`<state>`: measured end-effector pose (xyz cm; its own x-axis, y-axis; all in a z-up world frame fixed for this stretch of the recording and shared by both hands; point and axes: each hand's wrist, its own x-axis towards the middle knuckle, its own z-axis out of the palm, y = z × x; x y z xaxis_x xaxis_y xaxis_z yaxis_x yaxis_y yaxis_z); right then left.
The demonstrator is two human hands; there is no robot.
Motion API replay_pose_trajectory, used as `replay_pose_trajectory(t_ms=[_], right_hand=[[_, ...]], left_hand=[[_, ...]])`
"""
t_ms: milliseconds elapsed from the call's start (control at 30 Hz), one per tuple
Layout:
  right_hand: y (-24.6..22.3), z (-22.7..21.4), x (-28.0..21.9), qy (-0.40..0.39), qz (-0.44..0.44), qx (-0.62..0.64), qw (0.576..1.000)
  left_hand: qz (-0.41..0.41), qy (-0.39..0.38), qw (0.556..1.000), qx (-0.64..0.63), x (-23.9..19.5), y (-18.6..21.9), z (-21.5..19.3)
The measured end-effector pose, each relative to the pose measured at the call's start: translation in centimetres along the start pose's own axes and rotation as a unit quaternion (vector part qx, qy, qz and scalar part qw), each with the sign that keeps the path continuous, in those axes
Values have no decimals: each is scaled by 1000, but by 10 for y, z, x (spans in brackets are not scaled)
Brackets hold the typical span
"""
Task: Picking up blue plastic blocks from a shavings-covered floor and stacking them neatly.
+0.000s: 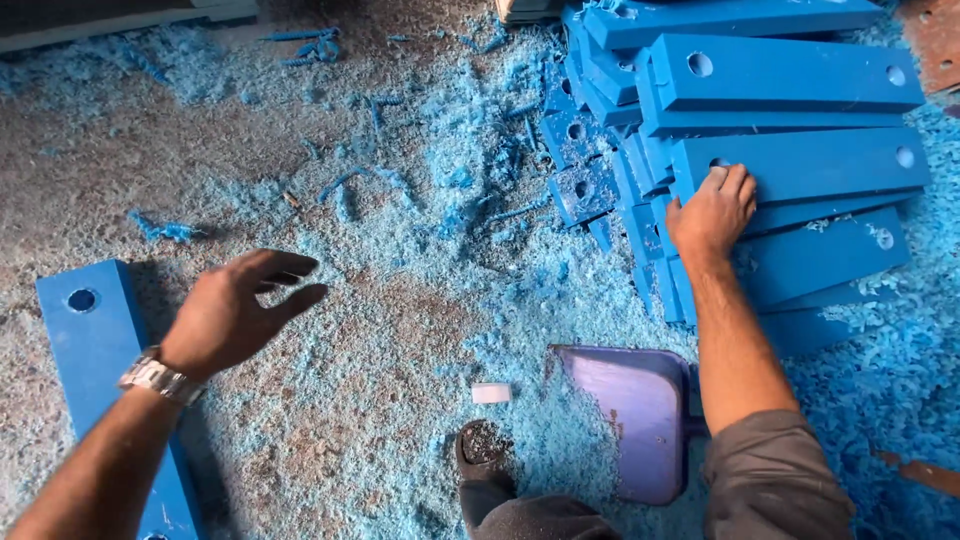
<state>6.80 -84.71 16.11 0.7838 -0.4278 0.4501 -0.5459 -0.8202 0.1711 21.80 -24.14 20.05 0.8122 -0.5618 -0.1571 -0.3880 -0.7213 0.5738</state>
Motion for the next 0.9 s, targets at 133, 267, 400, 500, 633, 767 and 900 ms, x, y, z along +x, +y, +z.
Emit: replay_pose_trajectory(t_ms=[133,267,400,500,633,767,900], right_hand=[[-25,-32,-24,-20,-29,45,998],[-115,-87,-95,-38,-85,187,978],[-206,-131,-151,11,-168,303,938],[-254,-159,-170,-8,-217,367,905],[-283,-167,-193,-64,-288,451,842],[-295,-174,-198,-137,-312,598,726],[-292,-82,-254,-159,-201,548,797]], left_hand=[[-57,-126,976,-171,3,23,38],[-131,-190,921,-315,15,77,65],[-145,-203,847,-470,17,104,108],[-172,-144,735,-640,7,99,123],[-184,-19,736,-651,-29,72,102],[-245,32,768,-590,-87,14,93],[-333,59,724,-601,-161,-26,69]])
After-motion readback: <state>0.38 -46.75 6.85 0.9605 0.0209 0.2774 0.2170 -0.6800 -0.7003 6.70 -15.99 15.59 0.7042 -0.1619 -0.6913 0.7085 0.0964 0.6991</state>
